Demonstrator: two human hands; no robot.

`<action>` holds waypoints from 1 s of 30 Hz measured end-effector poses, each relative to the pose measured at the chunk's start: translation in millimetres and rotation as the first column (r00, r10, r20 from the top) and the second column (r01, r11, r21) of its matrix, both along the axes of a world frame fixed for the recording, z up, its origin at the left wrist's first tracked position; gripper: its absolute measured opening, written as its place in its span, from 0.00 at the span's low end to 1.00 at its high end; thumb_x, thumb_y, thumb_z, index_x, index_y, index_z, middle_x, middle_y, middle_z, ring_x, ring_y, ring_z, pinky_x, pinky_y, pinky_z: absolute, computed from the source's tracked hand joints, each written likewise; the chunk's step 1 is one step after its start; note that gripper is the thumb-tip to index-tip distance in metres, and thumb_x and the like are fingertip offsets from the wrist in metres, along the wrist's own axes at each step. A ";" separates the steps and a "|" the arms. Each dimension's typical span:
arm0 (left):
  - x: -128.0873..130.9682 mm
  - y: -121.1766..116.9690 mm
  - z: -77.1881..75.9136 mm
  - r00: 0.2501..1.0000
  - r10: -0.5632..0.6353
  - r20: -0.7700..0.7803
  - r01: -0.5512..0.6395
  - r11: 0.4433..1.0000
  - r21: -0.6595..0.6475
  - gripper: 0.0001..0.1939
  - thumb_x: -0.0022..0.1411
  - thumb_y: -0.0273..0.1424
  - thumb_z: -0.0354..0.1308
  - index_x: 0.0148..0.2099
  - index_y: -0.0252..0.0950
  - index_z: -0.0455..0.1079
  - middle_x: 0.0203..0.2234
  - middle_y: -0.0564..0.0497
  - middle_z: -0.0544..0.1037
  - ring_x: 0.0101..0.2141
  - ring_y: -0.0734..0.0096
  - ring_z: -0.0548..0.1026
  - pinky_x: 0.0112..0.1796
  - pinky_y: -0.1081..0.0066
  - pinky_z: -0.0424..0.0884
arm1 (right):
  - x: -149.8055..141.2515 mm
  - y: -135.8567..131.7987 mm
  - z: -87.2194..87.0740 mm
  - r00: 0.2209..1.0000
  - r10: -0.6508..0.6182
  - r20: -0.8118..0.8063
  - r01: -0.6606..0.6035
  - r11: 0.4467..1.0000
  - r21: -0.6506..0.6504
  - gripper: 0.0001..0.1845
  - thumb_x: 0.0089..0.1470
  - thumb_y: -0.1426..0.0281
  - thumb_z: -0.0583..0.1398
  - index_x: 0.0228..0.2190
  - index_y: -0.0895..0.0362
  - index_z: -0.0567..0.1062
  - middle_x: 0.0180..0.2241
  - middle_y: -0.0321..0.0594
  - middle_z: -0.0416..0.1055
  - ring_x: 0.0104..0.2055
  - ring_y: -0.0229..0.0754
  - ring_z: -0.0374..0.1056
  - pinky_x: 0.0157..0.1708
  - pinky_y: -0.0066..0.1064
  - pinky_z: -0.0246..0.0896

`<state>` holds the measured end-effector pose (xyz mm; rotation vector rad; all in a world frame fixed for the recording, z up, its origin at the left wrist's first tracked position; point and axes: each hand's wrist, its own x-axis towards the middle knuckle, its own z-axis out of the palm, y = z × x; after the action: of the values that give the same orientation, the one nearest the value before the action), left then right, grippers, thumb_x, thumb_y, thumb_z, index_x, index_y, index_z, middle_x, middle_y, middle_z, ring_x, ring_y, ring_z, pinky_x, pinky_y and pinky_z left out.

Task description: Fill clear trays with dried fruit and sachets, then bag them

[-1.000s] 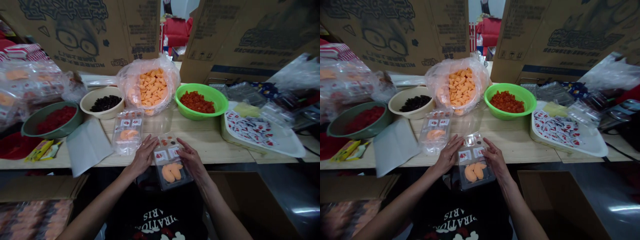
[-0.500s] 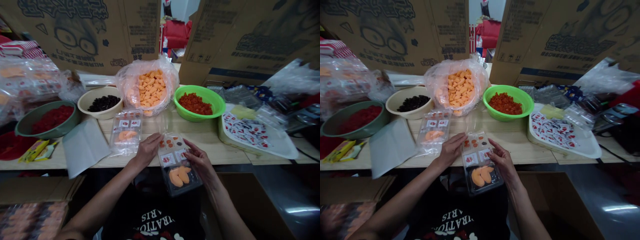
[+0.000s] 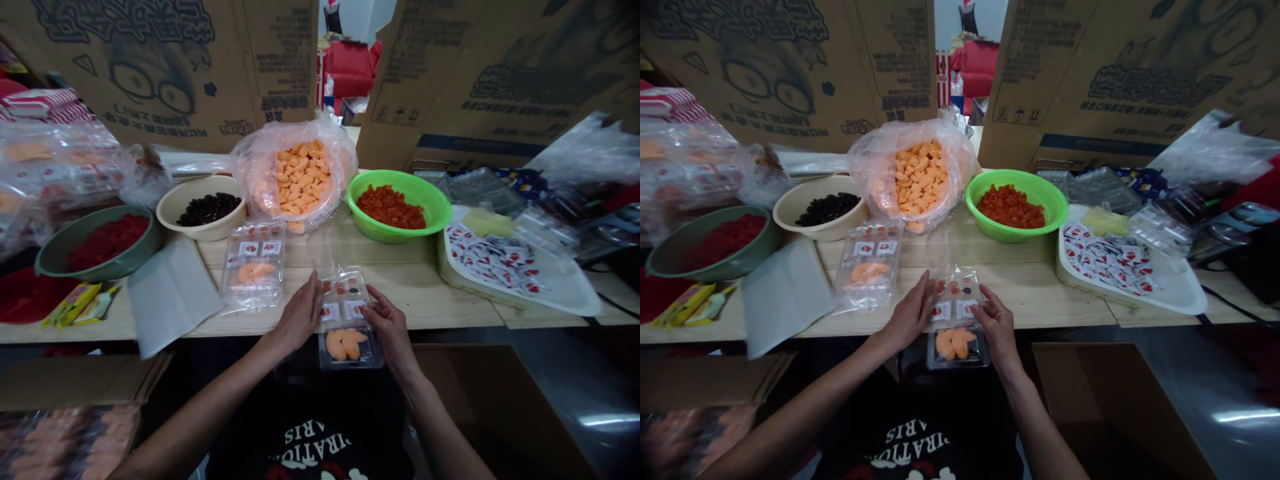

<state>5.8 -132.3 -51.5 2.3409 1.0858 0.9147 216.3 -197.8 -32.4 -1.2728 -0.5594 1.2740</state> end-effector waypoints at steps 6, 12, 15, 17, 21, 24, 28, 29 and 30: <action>29.7 -5.1 7.8 0.954 -0.081 -0.289 0.037 0.987 -0.155 0.41 0.68 0.50 0.53 0.72 0.31 0.49 0.70 0.30 0.50 0.70 0.38 0.47 0.61 0.40 0.59 | 20.0 27.4 -7.2 0.839 0.123 0.530 -0.070 0.990 -0.119 0.31 0.48 0.65 0.67 0.54 0.56 0.75 0.27 0.37 0.74 0.29 0.45 0.68 0.34 0.36 0.66; 42.5 -18.7 25.5 0.869 -0.095 -0.486 0.008 0.984 -0.177 0.46 0.65 0.52 0.57 0.71 0.24 0.51 0.70 0.27 0.49 0.70 0.36 0.47 0.62 0.43 0.57 | 16.7 39.7 27.3 -0.251 0.346 0.904 -0.109 0.918 -0.381 0.18 0.60 0.71 0.54 0.47 0.62 0.79 0.52 0.63 0.69 0.54 0.60 0.65 0.50 0.46 0.60; 45.7 -36.5 29.8 0.855 -0.137 -0.499 0.078 0.988 -0.137 0.36 0.68 0.50 0.53 0.68 0.29 0.59 0.68 0.32 0.58 0.67 0.39 0.56 0.62 0.45 0.60 | 4.1 53.7 35.2 -0.433 0.244 0.868 -0.342 0.846 -0.408 0.28 0.59 0.72 0.56 0.60 0.63 0.67 0.62 0.62 0.61 0.62 0.60 0.58 0.57 0.46 0.55; 45.9 -49.7 28.0 0.856 -0.204 -0.475 0.159 0.978 -0.134 0.48 0.60 0.61 0.55 0.69 0.28 0.58 0.68 0.30 0.58 0.67 0.34 0.56 0.63 0.44 0.57 | -4.5 70.2 35.6 -0.500 0.248 0.830 -0.410 0.776 -0.479 0.29 0.60 0.72 0.56 0.62 0.64 0.65 0.60 0.61 0.65 0.60 0.59 0.62 0.55 0.45 0.56; 43.1 -63.2 19.0 0.860 -0.213 -0.463 0.195 0.977 -0.087 0.58 0.52 0.63 0.61 0.71 0.28 0.52 0.70 0.30 0.51 0.69 0.31 0.49 0.65 0.42 0.50 | -15.3 104.5 35.7 -0.563 0.283 0.776 -0.348 0.771 -0.534 0.17 0.64 0.76 0.50 0.49 0.64 0.72 0.45 0.58 0.74 0.49 0.54 0.71 0.47 0.40 0.60; 39.9 -55.8 17.4 0.877 -0.189 -0.441 0.168 0.982 -0.088 0.43 0.59 0.51 0.65 0.67 0.32 0.57 0.67 0.34 0.59 0.68 0.37 0.53 0.66 0.45 0.52 | -15.6 113.5 35.1 -0.572 0.232 0.786 -0.361 0.790 -0.496 0.16 0.65 0.77 0.47 0.47 0.64 0.72 0.44 0.58 0.73 0.48 0.54 0.70 0.46 0.40 0.61; 37.4 -33.5 19.7 0.946 -0.133 -0.296 0.093 0.985 -0.146 0.37 0.50 0.41 0.74 0.57 0.36 0.63 0.59 0.36 0.67 0.63 0.43 0.63 0.61 0.47 0.62 | -8.7 99.5 28.5 -0.588 0.098 0.803 -0.527 0.706 -0.473 0.16 0.67 0.74 0.48 0.49 0.64 0.71 0.48 0.58 0.71 0.50 0.53 0.68 0.49 0.40 0.61; 37.9 -28.5 19.2 0.962 -0.107 -0.253 0.066 0.984 -0.164 0.38 0.48 0.40 0.76 0.55 0.36 0.63 0.58 0.36 0.68 0.61 0.43 0.65 0.59 0.47 0.64 | -6.8 93.5 27.2 -0.586 0.092 0.805 -0.557 0.676 -0.483 0.15 0.67 0.74 0.49 0.49 0.63 0.71 0.48 0.57 0.71 0.49 0.53 0.68 0.49 0.39 0.62; 39.0 -24.5 17.8 0.974 -0.079 -0.212 0.040 0.983 -0.182 0.40 0.45 0.40 0.78 0.54 0.36 0.62 0.56 0.36 0.68 0.59 0.44 0.67 0.57 0.47 0.67 | -5.2 87.1 26.5 -0.581 0.102 0.807 -0.574 0.652 -0.495 0.15 0.67 0.74 0.49 0.49 0.63 0.71 0.48 0.56 0.71 0.49 0.52 0.68 0.48 0.38 0.62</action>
<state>44.9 -156.9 -33.6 2.3511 1.1225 0.5242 211.1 -110.7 -5.8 -1.6224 -2.8525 -0.0203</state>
